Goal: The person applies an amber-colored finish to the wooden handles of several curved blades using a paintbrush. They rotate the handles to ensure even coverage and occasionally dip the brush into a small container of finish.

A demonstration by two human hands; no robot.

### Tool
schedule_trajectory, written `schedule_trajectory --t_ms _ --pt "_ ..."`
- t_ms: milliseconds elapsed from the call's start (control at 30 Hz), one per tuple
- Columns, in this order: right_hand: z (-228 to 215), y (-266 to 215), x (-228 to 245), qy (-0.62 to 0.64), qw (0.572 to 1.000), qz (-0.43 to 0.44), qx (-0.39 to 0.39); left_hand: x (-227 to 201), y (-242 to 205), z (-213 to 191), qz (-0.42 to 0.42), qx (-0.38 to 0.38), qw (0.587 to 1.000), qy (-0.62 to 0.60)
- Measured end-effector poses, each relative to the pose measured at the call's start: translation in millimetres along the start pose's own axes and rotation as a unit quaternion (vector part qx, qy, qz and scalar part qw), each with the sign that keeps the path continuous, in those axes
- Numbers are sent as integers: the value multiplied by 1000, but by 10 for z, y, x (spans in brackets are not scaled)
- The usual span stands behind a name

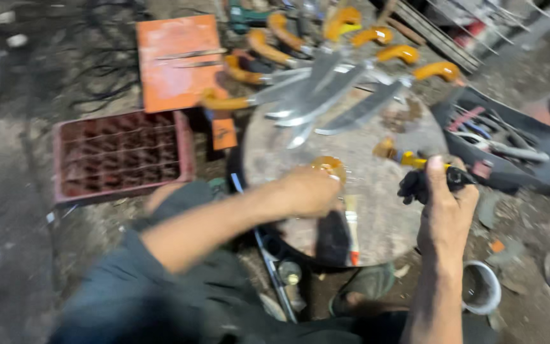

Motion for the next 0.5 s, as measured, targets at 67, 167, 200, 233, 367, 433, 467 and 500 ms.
schedule_trajectory --t_ms 67,167,200,233,367,433,467,500 --pt "152 -30 -136 -115 993 30 24 0 -205 -132 -6 -56 998 -10" --pt "347 -67 -369 -298 954 19 17 266 -352 -353 -76 -123 987 62" --pt "468 -51 -470 -270 962 5 41 401 -406 -459 -89 -148 983 59" --pt "514 -28 -531 -242 968 -11 59 505 -457 -567 -99 -175 978 58" --pt "665 -58 -884 -154 983 37 95 696 -717 -787 -87 -268 958 -57" --pt "725 -81 -1020 -169 980 34 97 702 -769 -832 -75 -263 959 -74" --pt "744 -84 -1089 -181 978 37 95 710 -777 -836 -79 -244 963 -78" --pt "767 -58 -1148 -192 976 38 94 725 -780 -854 -86 -227 967 -82"
Point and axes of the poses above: each hand's wrist, its own y-axis towards the middle knuckle, its own z-axis out of the palm, x = y × z, the point moved 6 cm from there along y, towards the middle knuckle, and after that the axes turned 7 degrees about x, right-handed, at the moved point
